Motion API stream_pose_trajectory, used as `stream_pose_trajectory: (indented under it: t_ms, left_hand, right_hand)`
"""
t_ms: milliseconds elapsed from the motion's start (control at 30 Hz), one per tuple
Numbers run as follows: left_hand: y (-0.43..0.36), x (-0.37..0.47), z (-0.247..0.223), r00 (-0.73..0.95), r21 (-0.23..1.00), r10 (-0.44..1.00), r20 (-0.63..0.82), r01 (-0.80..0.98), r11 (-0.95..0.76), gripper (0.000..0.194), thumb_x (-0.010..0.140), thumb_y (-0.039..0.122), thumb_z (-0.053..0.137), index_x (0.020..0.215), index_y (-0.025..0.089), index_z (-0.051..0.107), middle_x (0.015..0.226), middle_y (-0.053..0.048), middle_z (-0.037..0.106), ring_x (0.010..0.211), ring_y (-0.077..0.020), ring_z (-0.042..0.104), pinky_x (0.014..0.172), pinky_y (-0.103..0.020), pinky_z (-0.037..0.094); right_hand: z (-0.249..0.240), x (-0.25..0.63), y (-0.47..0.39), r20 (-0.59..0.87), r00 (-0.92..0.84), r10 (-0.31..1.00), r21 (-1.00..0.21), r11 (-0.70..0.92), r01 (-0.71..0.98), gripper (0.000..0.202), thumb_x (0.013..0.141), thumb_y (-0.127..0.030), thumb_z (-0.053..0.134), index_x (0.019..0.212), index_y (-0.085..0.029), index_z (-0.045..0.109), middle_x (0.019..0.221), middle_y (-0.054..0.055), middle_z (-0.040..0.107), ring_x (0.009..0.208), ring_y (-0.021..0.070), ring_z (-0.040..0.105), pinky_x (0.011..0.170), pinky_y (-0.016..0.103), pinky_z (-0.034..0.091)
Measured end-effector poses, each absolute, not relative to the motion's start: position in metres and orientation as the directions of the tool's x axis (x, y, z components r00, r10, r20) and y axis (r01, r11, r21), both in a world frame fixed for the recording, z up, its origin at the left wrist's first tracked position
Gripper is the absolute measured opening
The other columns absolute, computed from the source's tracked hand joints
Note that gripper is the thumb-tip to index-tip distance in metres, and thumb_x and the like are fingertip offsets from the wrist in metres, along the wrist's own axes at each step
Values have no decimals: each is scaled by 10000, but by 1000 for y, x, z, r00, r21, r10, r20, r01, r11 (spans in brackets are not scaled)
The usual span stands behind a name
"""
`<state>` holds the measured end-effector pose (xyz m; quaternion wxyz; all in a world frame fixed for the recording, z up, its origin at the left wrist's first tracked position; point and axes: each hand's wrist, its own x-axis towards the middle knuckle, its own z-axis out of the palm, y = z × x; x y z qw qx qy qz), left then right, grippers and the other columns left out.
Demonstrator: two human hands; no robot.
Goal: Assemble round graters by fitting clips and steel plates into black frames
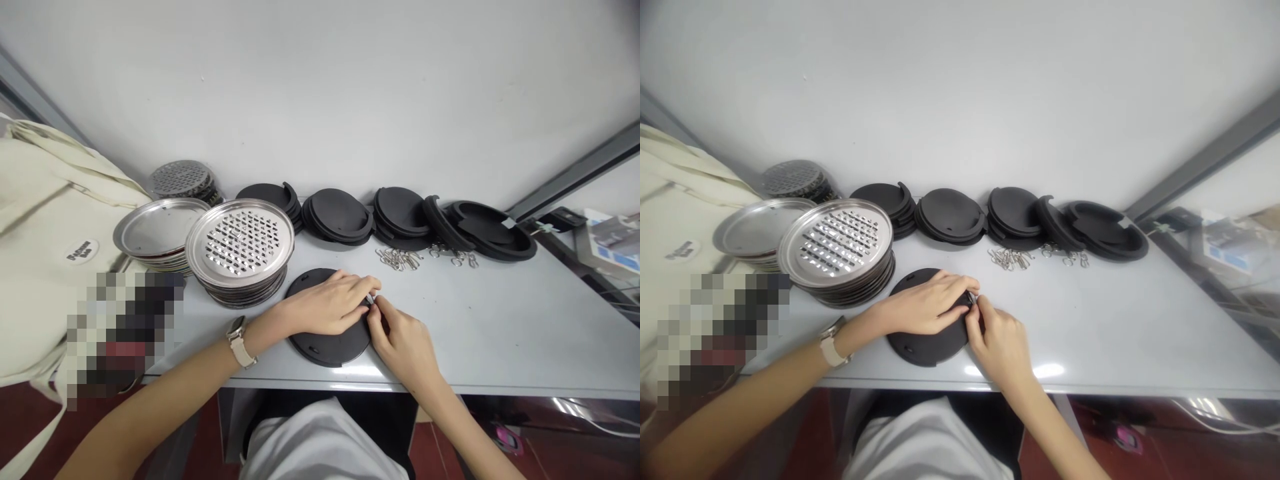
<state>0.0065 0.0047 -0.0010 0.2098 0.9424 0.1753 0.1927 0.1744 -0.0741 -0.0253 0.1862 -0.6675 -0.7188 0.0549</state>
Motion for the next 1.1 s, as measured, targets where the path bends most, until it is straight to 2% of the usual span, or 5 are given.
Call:
stream_pose_trajectory:
  t_ms: [367,633,1100]
  left_hand:
    - [5,6,0,863,473,416,287,250,-845,307,910,123,442,1210,159,389,1152,-114,591,1088,-234,558,988,-390,376]
    - [6,6,0,880,502,397,260,228,-834,269,923,109,417,1185,169,397,1142,-100,605,1074,-216,581,1012,-385,362]
    - [4,6,4,872,544,424,245,239,-804,216,963,146,428,1176,180,413,1144,-100,583,1090,-221,553,964,-376,413]
  right_hand:
    - [-26,175,-74,190,-36,981,-337,99,936,273,942,-308,349,762,-208,527,512,6,586,428,180,538,469,244,261]
    - [-26,176,-75,188,-39,981,-350,104,931,296,945,-308,347,861,-187,604,538,20,622,447,197,575,481,256,291]
    - [-28,176,-74,214,-44,976,-316,112,942,306,945,-304,340,765,-195,563,506,15,593,420,183,539,466,253,268]
